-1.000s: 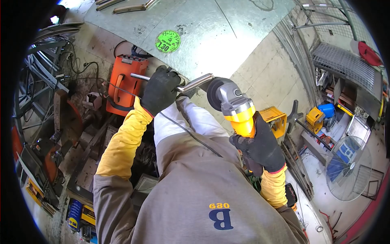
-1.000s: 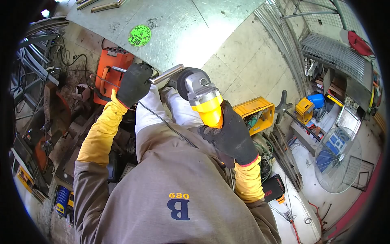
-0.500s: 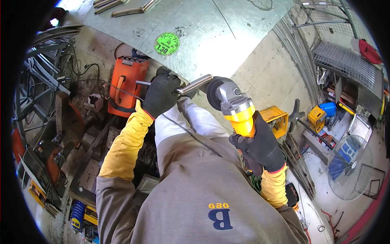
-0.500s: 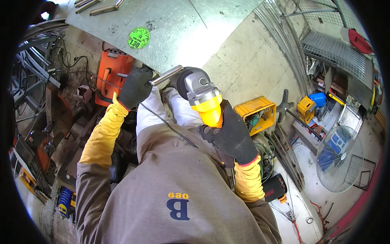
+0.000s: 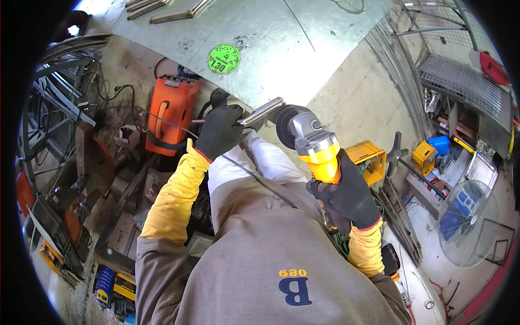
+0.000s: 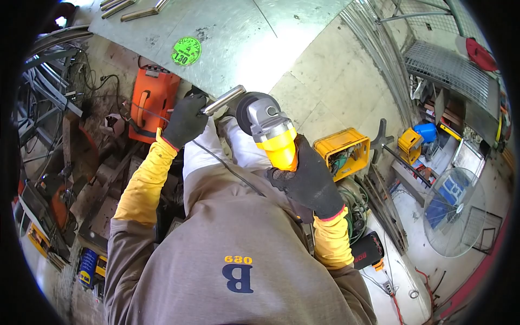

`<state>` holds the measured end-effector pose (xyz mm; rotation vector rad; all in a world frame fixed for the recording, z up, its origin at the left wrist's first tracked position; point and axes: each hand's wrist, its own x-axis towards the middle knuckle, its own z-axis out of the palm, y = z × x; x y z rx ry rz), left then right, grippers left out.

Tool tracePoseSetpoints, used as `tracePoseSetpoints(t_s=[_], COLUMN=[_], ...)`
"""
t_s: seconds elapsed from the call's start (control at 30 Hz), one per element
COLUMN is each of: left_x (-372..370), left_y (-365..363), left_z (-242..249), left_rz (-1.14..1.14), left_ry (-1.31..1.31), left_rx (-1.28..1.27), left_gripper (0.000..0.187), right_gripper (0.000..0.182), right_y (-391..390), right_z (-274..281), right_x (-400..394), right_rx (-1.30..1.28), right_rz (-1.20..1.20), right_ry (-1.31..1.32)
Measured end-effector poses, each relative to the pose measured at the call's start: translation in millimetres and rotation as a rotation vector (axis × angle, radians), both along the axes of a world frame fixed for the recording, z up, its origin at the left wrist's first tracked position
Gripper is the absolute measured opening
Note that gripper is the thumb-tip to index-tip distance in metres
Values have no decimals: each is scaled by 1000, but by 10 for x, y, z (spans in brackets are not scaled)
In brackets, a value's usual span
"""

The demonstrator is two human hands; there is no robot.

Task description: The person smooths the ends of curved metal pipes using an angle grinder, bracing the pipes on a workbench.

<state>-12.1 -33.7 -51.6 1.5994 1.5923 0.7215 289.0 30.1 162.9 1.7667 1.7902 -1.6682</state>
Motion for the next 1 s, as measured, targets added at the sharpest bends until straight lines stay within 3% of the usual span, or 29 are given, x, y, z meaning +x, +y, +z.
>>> tracePoseSetpoints(t_s=[0.13,0.23,0.53,0.67,1.0], left_x=[23,0,23,28,11], left_y=[27,-4,37,-3,55], left_z=[17,-13,40,-32,7], left_rz=[22,11,27,24,49], left_ry=[71,3,5,-18,-171], left_rx=[43,99,-50,-55,-191], left_gripper=[7,14,7,7,15], right_gripper=[66,66,64,67,61], right_y=[92,124,10,126,-6], right_z=[36,42,-25,70,-55], right_x=[-98,-161,-18,-159,-16], right_rx=[-54,-10,47,-85,-3], right_rz=[-33,14,35,-31,-1], right_ry=[3,-8,24,-21,53])
